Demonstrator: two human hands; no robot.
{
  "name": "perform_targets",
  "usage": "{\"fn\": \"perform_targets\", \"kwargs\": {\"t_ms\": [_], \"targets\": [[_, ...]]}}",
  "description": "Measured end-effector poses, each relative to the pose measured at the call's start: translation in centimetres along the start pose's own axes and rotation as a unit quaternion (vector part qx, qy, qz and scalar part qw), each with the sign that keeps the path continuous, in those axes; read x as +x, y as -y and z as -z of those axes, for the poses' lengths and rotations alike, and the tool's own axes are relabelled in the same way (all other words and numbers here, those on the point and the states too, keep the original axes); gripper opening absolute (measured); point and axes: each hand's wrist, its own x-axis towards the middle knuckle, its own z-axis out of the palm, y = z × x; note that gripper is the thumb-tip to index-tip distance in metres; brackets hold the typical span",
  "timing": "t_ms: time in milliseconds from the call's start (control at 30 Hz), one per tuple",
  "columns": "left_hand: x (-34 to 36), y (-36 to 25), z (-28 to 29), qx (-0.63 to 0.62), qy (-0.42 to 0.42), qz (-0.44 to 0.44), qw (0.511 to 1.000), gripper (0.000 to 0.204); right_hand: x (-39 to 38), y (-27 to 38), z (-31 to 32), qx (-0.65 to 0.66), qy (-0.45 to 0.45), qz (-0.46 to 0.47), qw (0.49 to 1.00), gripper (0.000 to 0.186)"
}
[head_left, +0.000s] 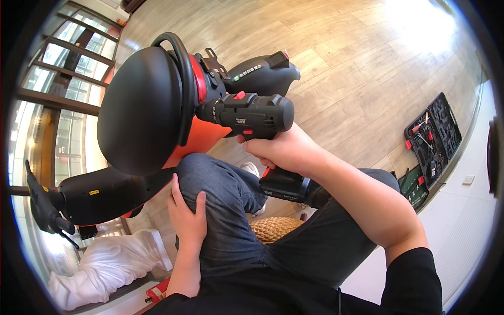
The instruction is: The person uses a power drill to unscrew a panel or component from an electric scooter.
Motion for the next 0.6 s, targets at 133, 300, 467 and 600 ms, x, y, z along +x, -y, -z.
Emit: {"fn": "perform_targets", "kwargs": {"t_ms": [133, 300, 467, 600], "targets": [[-0.06, 0.08, 0.01, 0.003, -0.002, -0.002, 1.000, 0.079, -0.13, 0.21, -0.15, -0.001, -0.006, -0.003, 1.000, 0.024], [-0.02, 0.10, -0.05, 0.008, -0.004, -0.003, 1.000, 0.079, -0.17, 0.05, -0.11, 0.010, -0.007, -0.003, 1.000, 0.023], [-0.04, 0.07, -0.04, 0.007, -0.005, -0.002, 1.000, 0.079, -0.04, 0.35, -0.01, -0.002, -0.022, -0.005, 1.000, 0.023], [-0.03, 0.01, -0.05, 0.004, -0.007, -0.003, 1.000, 0.079, -0.05, 0.33, -0.26, 0.008, -0.018, -0.004, 1.000, 0.020]]}}
